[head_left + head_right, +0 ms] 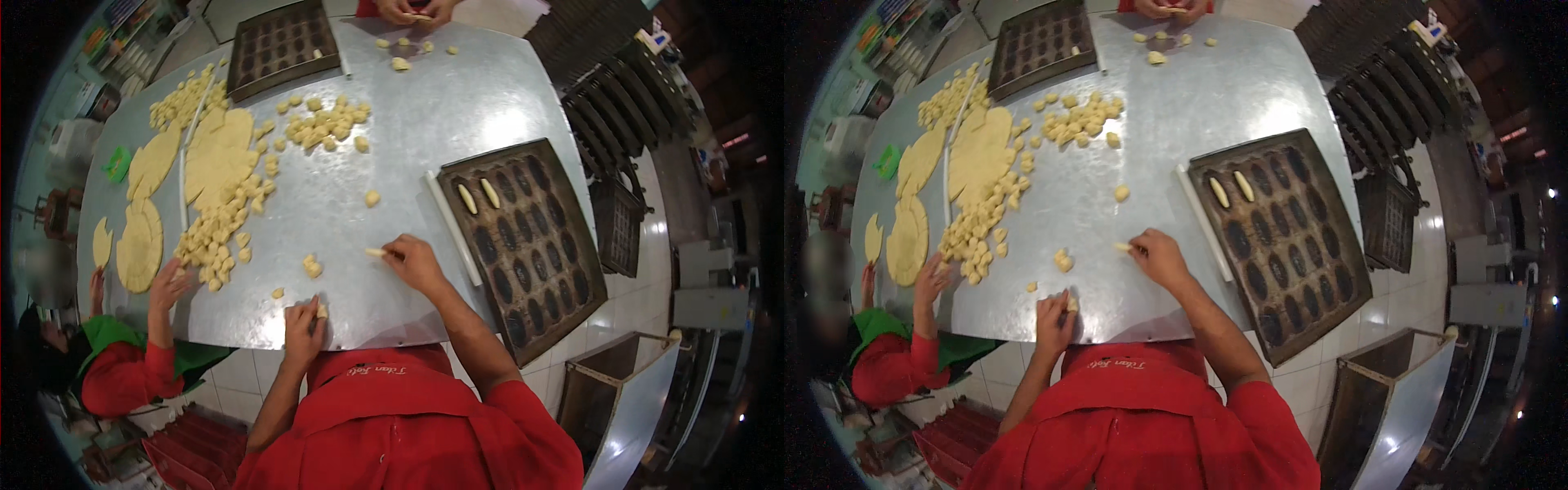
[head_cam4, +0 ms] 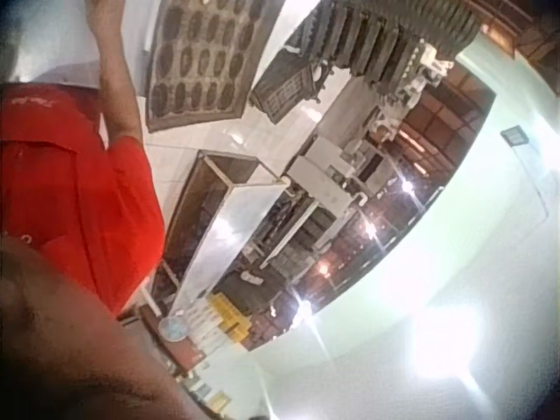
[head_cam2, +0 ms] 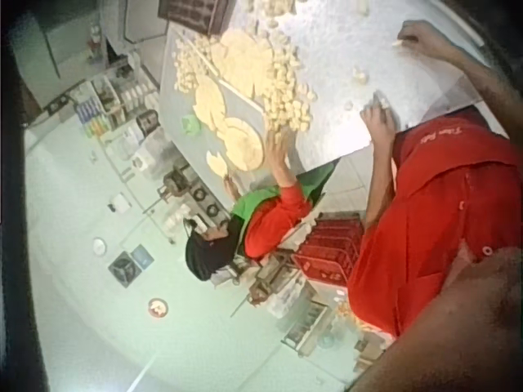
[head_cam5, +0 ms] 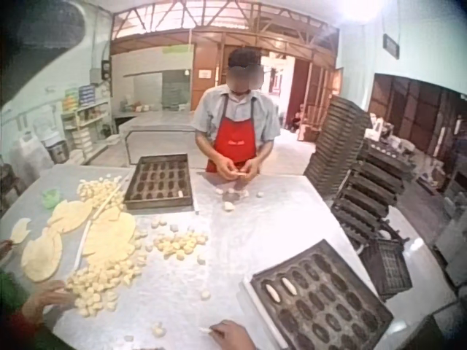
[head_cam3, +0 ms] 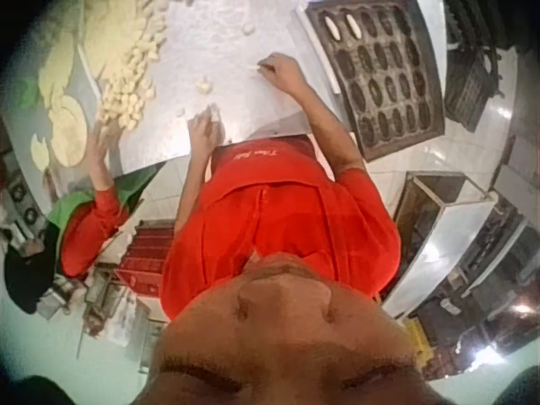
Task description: The person stacks a tray of shaped dough onto a rack, takes an empty tray, and shapes dough pieces by hand and with a roller before placing them onto the tray. The person then stacks the filled tray onto the rack and picks up another empty tray.
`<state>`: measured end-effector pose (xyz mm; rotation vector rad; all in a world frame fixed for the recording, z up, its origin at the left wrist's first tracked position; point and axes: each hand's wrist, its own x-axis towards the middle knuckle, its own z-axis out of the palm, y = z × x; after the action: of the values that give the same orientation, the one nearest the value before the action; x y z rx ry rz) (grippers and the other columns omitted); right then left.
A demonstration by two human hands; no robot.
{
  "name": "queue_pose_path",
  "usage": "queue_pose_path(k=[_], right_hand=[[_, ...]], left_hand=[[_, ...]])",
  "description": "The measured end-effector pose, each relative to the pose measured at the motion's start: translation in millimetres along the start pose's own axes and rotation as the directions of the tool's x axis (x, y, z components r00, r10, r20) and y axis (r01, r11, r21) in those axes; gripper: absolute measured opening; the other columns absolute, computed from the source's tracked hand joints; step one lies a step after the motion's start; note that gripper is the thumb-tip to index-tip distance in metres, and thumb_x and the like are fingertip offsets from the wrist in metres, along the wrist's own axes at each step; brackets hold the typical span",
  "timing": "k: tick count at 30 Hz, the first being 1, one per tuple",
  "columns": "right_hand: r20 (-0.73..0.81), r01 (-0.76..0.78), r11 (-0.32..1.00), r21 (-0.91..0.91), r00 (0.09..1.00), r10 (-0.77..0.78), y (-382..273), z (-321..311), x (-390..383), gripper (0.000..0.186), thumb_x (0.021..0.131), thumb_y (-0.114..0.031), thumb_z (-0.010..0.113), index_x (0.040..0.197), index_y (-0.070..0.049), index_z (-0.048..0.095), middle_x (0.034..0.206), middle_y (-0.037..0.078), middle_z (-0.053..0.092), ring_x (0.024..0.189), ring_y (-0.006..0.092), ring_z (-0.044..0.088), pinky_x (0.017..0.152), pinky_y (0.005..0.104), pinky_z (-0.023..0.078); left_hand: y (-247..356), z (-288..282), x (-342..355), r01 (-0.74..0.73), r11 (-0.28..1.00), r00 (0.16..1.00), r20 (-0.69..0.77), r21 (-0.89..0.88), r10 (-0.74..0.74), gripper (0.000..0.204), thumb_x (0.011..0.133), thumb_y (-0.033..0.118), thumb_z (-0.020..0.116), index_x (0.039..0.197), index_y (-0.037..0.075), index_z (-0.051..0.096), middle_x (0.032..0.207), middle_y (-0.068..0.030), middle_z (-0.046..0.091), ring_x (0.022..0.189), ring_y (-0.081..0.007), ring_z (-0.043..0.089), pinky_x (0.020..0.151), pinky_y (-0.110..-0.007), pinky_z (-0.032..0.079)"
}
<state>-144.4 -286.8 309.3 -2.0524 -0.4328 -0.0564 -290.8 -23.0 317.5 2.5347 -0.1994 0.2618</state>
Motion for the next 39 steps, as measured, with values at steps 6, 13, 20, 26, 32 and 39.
queue_pose_path(k=[6, 13, 20, 26, 32, 39], right_hand=[[-0.572, -0.272, 0.937, -0.218, 0.814, 0.103, 84.9, -135.8, 34.6, 0.013, 0.081, -0.010, 0.070, 0.091, -0.002, 0.071, 0.080, 0.015, 0.065, 0.071, 0.0297, 0.064, 0.065, 0.0372, 0.051], [-0.542, -0.354, 0.710, -0.609, 0.839, -0.047, 175.7, -174.0, 42.7, 0.017, 0.080, -0.013, 0.068, 0.092, 0.000, 0.070, 0.081, 0.019, 0.062, 0.078, 0.0392, 0.061, 0.069, 0.0489, 0.048], [-0.509, -0.131, 0.834, -0.536, 0.838, -0.195, 71.9, -122.9, 17.9, 0.032, 0.080, -0.012, 0.068, 0.107, 0.004, 0.061, 0.096, 0.020, 0.060, 0.089, 0.0377, 0.056, 0.079, 0.0460, 0.047], [-0.492, -0.127, 0.792, -0.598, 0.837, -0.237, 21.9, -26.2, -32.0, 0.031, 0.078, -0.011, 0.067, 0.107, 0.001, 0.061, 0.103, 0.017, 0.059, 0.099, 0.0353, 0.055, 0.084, 0.0452, 0.045], [0.099, -0.098, 0.926, -0.364, 0.985, 0.143, 4.1, -0.2, -71.4, 0.042, 0.078, -0.011, 0.067, 0.119, -0.005, 0.061, 0.122, 0.017, 0.059, 0.117, 0.0345, 0.053, 0.092, 0.0433, 0.045], [0.080, 0.164, 0.822, -0.545, 0.986, -0.144, 2.9, 22.1, -77.3, 0.056, 0.085, -0.026, 0.059, 0.134, -0.001, 0.049, 0.140, 0.017, 0.049, 0.133, 0.0306, 0.044, 0.105, 0.0490, 0.036]], left_hand=[[3.1, 7.7, 0.4, 0.023, 0.997, 0.996, -0.093, 0.072, -0.016, 0.036, 0.076, 0.003, 0.070, 0.112, 0.005, 0.067, 0.100, -0.0140, 0.061, 0.094, -0.0299, 0.057, 0.086, -0.038, 0.046], [34.7, 21.4, 16.2, 0.075, 0.983, 0.987, -0.127, -0.170, -0.098, 0.021, 0.081, -0.003, 0.068, 0.101, 0.002, 0.067, 0.097, -0.0129, 0.066, 0.084, -0.0223, 0.066, 0.072, -0.030, 0.053], [51.5, 38.9, 49.9, -0.206, 0.978, 0.970, -0.142, -0.046, 0.197, 0.025, 0.074, -0.001, 0.070, 0.099, 0.006, 0.072, 0.098, -0.0093, 0.070, 0.092, -0.0272, 0.065, 0.081, -0.038, 0.052], [46.9, 77.4, 58.0, -0.373, 0.924, 0.925, 0.107, 0.085, 0.364, 0.038, 0.079, 0.006, 0.062, 0.116, 0.012, 0.066, 0.125, -0.0065, 0.061, 0.126, -0.0298, 0.050, 0.103, -0.048, 0.038], [68.9, 56.1, 50.6, -0.374, 0.883, 0.918, 0.249, 0.284, 0.309, 0.049, 0.082, 0.010, 0.059, 0.129, 0.018, 0.058, 0.146, -0.0124, 0.044, 0.138, -0.0343, 0.036, 0.111, -0.054, 0.028], [32.3, 61.0, 62.7, -0.338, 0.926, 0.928, 0.226, 0.168, 0.297, 0.058, 0.085, 0.019, 0.056, 0.136, -0.006, 0.044, 0.147, -0.0234, 0.037, 0.141, -0.0328, 0.030, 0.111, -0.052, 0.027]])
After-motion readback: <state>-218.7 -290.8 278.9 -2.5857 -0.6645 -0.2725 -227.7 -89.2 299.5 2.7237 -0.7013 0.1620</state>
